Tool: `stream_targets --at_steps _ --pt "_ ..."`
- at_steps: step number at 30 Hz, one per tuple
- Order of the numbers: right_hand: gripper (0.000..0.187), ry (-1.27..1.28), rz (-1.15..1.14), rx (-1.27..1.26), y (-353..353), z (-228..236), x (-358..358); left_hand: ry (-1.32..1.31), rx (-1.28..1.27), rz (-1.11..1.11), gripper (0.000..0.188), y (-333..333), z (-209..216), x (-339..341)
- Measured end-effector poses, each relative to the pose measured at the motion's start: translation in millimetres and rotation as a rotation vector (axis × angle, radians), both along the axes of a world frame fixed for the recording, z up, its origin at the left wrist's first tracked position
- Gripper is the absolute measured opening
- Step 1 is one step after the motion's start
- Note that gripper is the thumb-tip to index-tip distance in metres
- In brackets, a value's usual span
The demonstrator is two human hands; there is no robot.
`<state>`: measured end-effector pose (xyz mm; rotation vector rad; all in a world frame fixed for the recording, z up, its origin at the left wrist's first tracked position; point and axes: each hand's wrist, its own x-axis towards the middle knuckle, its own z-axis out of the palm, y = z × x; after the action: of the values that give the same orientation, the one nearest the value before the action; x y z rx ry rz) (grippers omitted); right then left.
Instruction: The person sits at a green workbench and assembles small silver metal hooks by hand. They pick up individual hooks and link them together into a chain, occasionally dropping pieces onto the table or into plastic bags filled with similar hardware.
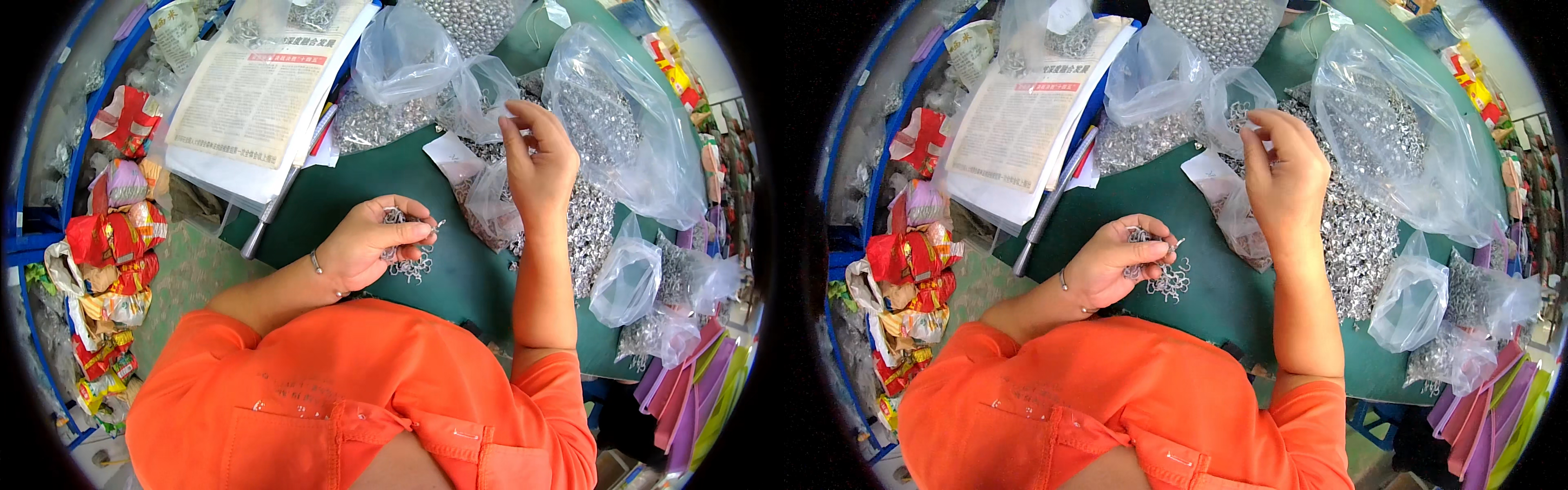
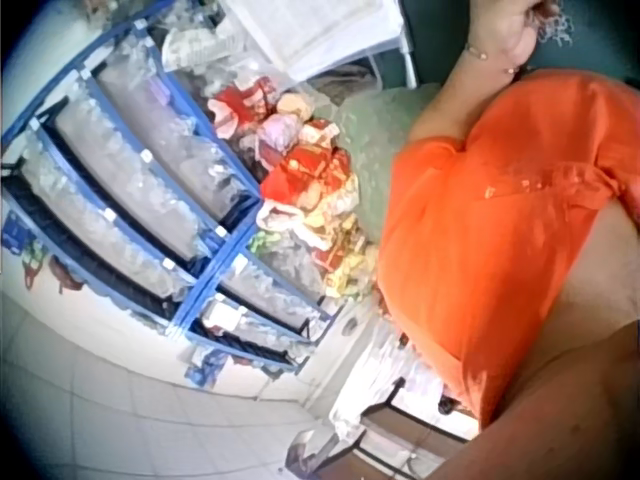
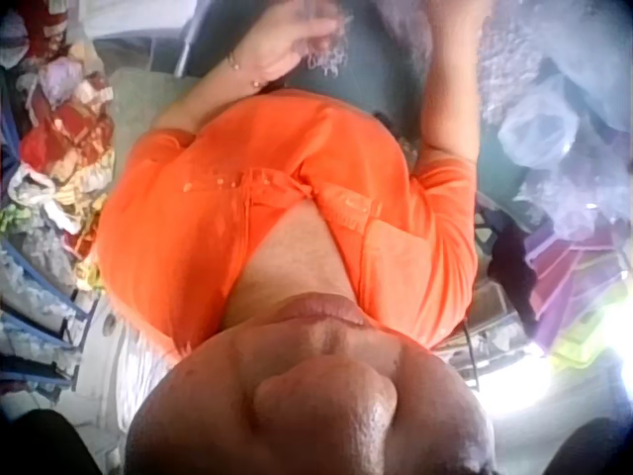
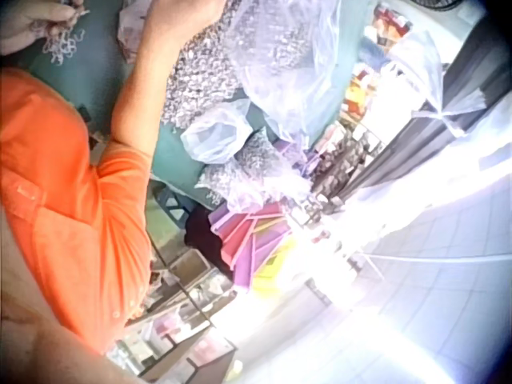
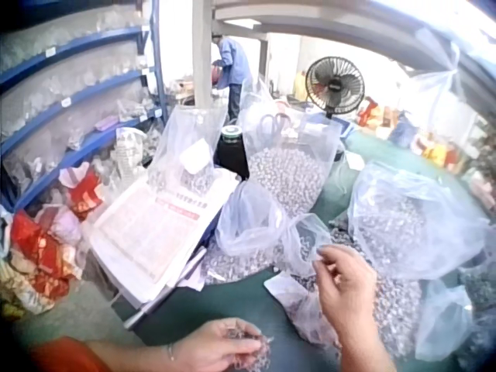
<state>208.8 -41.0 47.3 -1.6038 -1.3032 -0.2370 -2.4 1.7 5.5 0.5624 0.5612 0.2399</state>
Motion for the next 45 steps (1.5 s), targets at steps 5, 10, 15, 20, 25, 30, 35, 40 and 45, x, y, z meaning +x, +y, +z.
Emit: stream_targets --at_steps 5,10,15,20,25,30,35,40,45 --pt "0.018 0.116 0.416 -0.273 -25.9 7.4 -31.2 0.016 -0.023 0.077 0.015 3.0 -4.8 -2.7" --pt "0.019 0.145 0.455 -0.335 -48.9 -7.9 -55.9 -0.014 -0.030 0.073 0.012 2.7 -9.0 0.0" --pt "0.018 0.191 0.388 -0.270 -56.4 -17.6 -53.7 -0.060 -0.043 0.076 0.015 4.2 -3.5 1.5" --pt "0.018 0.521 0.311 -0.251 -61.7 -20.7 -60.9 -0.032 -0.007 -0.002 0.018 3.9 7.9 2.0" --pt "0.016 0.597 0.317 -0.236 -64.8 -24.9 -63.4 -0.007 -0.002 -0.061 0.019 1.8 3.9 1.8" --pt "0.013 0.488 0.324 -0.275 -66.5 -23.3 -60.0 0.011 0.008 -0.027 0.016 2.3 0.6 0.0" --pt "0.011 0.732 0.358 -0.250 -69.4 -28.1 -64.1 0.005 -0.013 0.023 0.013 3.3 5.4 0.5" --pt "0.010 0.951 0.426 -0.255 -73.9 -28.7 -62.2 -0.040 0.001 -0.029 0.015 2.9 5.7 -0.9" --pt "0.011 1.019 0.452 -0.178 -75.2 -31.5 -67.2 -0.053 0.004 -0.035 0.011 1.9 2.6 0.5"
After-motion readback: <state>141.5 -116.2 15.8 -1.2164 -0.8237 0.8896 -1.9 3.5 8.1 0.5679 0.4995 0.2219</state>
